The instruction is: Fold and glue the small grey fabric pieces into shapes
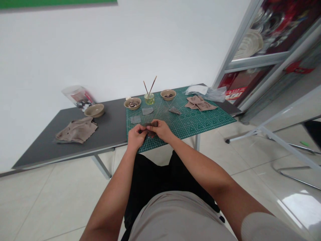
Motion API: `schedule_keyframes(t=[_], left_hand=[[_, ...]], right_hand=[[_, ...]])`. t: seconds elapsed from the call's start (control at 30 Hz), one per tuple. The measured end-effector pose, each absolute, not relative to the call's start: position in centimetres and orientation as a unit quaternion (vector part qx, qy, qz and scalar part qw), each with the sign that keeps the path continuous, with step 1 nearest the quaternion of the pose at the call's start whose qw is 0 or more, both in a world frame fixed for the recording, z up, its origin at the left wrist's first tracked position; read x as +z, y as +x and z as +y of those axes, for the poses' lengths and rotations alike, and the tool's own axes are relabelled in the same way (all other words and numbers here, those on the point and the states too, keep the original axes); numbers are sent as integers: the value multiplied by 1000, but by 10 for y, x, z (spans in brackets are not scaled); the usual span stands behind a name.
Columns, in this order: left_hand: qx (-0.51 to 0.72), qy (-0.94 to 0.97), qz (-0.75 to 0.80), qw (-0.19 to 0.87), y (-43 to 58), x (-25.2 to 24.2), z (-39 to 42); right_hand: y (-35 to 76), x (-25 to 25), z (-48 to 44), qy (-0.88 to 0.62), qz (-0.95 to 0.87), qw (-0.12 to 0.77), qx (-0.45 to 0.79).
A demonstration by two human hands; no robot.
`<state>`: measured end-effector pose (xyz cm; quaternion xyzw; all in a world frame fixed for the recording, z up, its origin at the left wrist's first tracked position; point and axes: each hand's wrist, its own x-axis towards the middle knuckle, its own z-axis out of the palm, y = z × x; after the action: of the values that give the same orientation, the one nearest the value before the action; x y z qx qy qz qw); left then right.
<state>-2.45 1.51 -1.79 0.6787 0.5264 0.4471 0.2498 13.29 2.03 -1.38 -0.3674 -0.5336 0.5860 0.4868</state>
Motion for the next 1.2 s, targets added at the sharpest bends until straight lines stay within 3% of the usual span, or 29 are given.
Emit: schedule_keyframes(t=[0.43, 1.2], left_hand=[[451, 645, 540, 298, -22, -5, 14], [455, 648, 507, 342, -24, -3, 15]], right_hand=[[138, -9, 23, -336, -543, 451, 623], [133, -10, 17, -348, -522, 499, 598]])
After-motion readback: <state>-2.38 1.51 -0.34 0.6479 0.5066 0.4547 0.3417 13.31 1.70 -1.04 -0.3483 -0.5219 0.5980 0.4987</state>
